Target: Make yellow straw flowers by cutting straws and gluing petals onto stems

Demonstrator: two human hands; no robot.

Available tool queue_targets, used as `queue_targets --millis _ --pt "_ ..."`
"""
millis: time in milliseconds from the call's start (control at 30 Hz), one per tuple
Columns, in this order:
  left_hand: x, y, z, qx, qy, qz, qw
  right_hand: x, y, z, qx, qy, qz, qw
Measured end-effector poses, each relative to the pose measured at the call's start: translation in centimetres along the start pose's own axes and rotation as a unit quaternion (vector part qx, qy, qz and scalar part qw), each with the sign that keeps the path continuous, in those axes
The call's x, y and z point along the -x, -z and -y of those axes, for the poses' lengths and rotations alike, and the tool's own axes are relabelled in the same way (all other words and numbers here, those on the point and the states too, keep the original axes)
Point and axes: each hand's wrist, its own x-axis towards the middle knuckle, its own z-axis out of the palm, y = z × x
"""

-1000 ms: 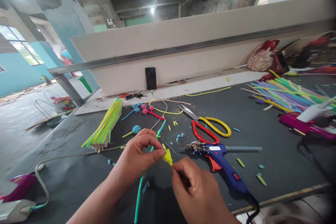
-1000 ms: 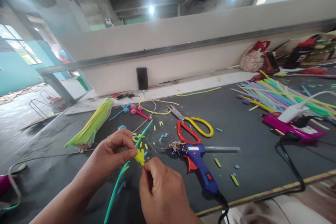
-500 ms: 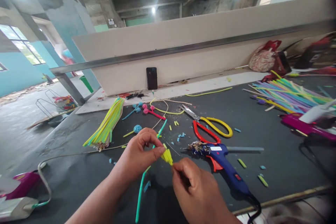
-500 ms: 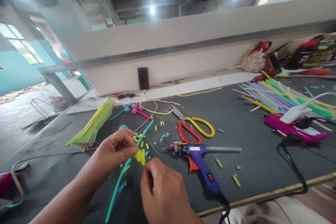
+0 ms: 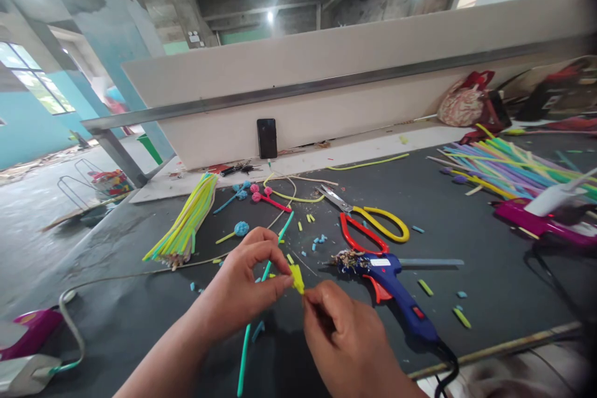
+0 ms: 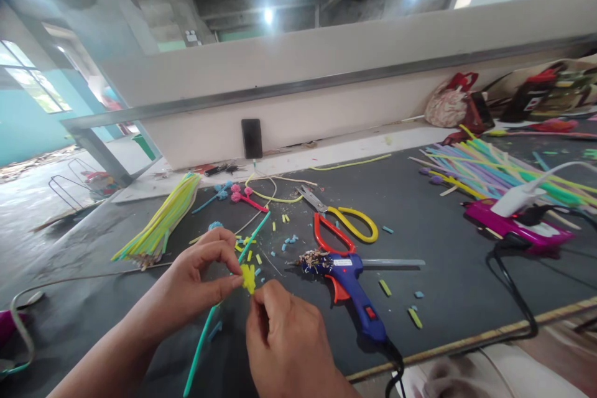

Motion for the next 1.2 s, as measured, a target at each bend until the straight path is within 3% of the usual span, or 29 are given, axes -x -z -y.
queue_targets --millis 267,500,600,700,767,833,967,1200 --pt "-0.2 -0.6 -0.4 -0.021 0.005 -0.011 1.0 0.0 -0.1 -0.1 0.006 0.014 0.0 1.0" --pt "0.1 1.0 0.4 0.101 0.009 -0.062 0.993 -0.3 0.4 0.1 -0.087 -0.077 0.043 0.992" --pt "0.2 1.6 0.8 0.153 0.007 -0.104 0.983 -0.7 0.4 0.4 -0.227 -0.172 0.083 0.955" --pt "0.1 1.8 1.0 0.178 0.011 -0.107 0.978 -1.2 0.3 0.4 -0.391 -0.257 0.13 0.874" --pt "0.0 1.7 1.0 0.19 0.017 -0.093 0.977 -1.4 0.3 0.4 -0.465 -0.279 0.14 0.828" --pt "0.0 1.6 1.0 0.206 0.02 -0.085 0.975 -1.5 0.4 0.4 -0.509 -0.276 0.131 0.805" --pt "-0.1 1.7 1.2 0.236 0.028 -0.099 0.966 -1.6 0.7 0.6 -0.537 -0.268 0.098 0.793" --pt "-0.1 1.5 1.5 0.262 0.023 -0.089 0.961 -1.3 1.5 1.2 -0.515 -0.266 0.085 0.81"
